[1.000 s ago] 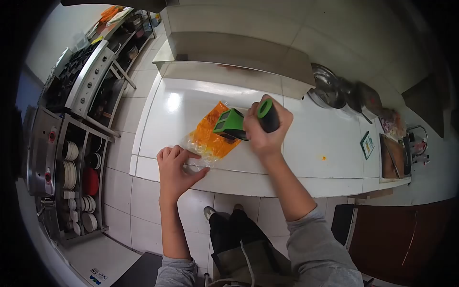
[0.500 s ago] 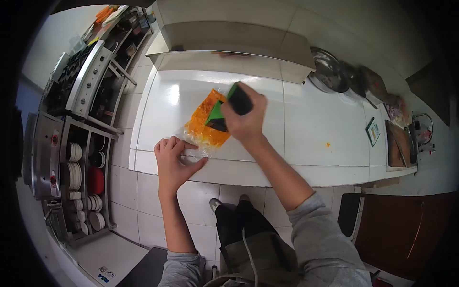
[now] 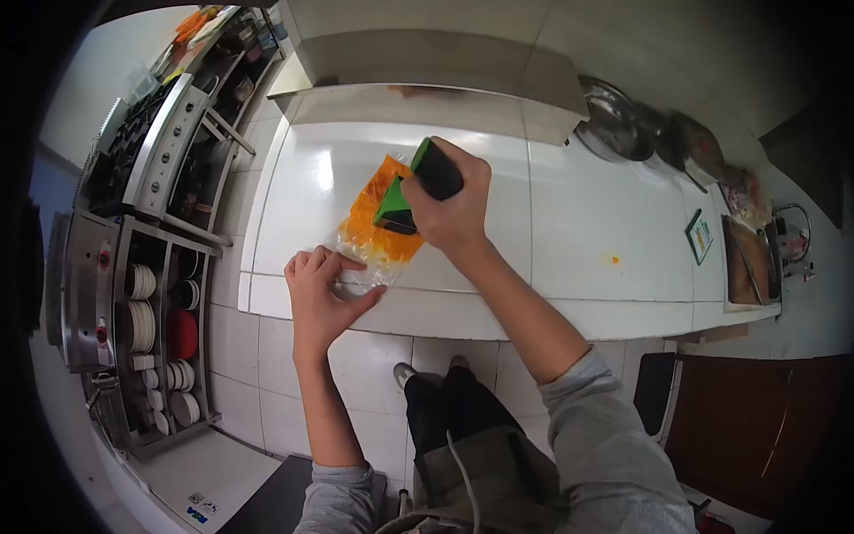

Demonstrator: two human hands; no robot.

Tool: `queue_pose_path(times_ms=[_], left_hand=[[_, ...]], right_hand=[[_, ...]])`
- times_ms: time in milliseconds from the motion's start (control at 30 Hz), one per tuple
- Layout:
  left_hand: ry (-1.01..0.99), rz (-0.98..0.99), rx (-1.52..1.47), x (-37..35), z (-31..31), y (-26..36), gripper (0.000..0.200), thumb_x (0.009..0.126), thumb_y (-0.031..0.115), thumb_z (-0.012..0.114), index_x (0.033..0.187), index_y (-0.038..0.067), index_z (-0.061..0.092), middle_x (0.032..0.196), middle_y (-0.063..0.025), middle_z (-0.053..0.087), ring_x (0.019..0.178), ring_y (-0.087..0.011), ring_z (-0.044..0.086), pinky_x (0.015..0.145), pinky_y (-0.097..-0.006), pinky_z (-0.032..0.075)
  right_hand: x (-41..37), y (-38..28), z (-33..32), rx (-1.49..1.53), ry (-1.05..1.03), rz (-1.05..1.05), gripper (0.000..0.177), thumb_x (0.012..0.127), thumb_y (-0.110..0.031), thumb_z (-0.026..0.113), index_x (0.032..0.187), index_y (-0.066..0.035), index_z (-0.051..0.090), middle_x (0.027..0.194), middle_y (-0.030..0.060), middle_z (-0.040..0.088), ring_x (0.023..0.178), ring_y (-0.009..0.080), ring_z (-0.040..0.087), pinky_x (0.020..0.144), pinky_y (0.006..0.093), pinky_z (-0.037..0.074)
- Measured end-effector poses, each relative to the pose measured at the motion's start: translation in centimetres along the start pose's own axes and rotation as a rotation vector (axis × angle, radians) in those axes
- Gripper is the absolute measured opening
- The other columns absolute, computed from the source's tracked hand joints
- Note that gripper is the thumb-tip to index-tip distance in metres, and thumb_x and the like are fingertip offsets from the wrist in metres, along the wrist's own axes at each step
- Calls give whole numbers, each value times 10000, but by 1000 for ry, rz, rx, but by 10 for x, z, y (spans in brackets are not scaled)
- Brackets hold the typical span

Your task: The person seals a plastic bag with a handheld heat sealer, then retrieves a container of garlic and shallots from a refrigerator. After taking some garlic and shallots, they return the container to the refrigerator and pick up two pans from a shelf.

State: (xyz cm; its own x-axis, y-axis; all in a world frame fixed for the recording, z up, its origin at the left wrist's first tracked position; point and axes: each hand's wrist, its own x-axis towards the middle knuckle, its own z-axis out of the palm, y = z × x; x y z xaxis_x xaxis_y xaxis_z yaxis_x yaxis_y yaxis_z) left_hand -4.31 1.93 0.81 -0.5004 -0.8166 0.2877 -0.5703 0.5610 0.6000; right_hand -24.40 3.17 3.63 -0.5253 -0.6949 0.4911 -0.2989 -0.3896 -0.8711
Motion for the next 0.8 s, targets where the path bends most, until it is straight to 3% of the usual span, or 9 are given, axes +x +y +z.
queue_pose_path(times_ms=[167, 233, 300, 367, 400, 500, 633, 800], left_hand=[[8, 0, -3, 1, 1, -1, 342, 488, 207, 805, 754, 101, 619, 749, -4, 485, 812, -197, 454, 889, -344, 290], [12, 3, 2, 2, 2, 1, 343, 489, 206, 805, 758, 102, 618, 748, -5, 485, 807, -197, 453, 885, -343, 290], [5, -1, 7, 2, 1, 1, 343, 489, 204, 805, 757, 102, 618, 750, -4, 487, 805, -197, 452, 887, -342, 287], [12, 3, 6, 4, 1, 0, 342, 489, 204, 805, 757, 101, 617, 752, -4, 488, 805, -197, 451, 889, -340, 285], [8, 3, 0, 1, 2, 0, 342, 490, 204, 805, 757, 101, 617, 754, -4, 489, 805, -196, 451, 890, -339, 284], [14, 2, 3, 2, 2, 1, 340, 494, 204, 804, 758, 100, 617, 757, -5, 492, 807, -198, 451, 889, -338, 284], [-2, -10, 14, 1, 2, 0, 337, 497, 204, 802, 758, 99, 616, 760, -5, 495, 808, -200, 450, 885, -339, 286], [-6, -11, 15, 1, 2, 0, 341, 517, 265, 796, 756, 109, 610, 776, -9, 493, 819, -215, 447, 904, -364, 288]], right_hand=[[9, -28, -5, 269, -35, 61, 107, 652, 9, 586, 676, 42, 487, 543, 8, 450, 520, 72, 428, 504, 237, 386], [8, -8, 6, -4, -61, -27, 117, 646, 25, 564, 634, 19, 448, 534, -2, 434, 509, 55, 402, 467, 239, 361], [13, -17, 5, -3, -23, 18, 129, 644, 23, 559, 618, 10, 434, 535, -13, 433, 508, 49, 397, 459, 233, 354], [18, -34, 2, 211, 1, -7, 134, 644, 15, 560, 617, 9, 429, 534, -5, 423, 513, 53, 383, 466, 237, 350], [14, -18, 6, 175, 52, 24, 126, 648, 12, 554, 626, 20, 430, 540, -8, 416, 528, 55, 391, 474, 241, 348], [16, -5, 11, 16, -44, 25, 133, 634, 1, 558, 617, 10, 427, 534, 1, 402, 509, 59, 379, 459, 248, 346], [16, -14, 8, 130, 21, 45, 150, 623, -9, 579, 617, 4, 429, 534, 15, 409, 505, 74, 375, 470, 257, 357], [9, -9, 0, 27, -39, -24, 141, 596, -5, 607, 719, 26, 545, 536, 33, 446, 490, 85, 425, 476, 227, 382]])
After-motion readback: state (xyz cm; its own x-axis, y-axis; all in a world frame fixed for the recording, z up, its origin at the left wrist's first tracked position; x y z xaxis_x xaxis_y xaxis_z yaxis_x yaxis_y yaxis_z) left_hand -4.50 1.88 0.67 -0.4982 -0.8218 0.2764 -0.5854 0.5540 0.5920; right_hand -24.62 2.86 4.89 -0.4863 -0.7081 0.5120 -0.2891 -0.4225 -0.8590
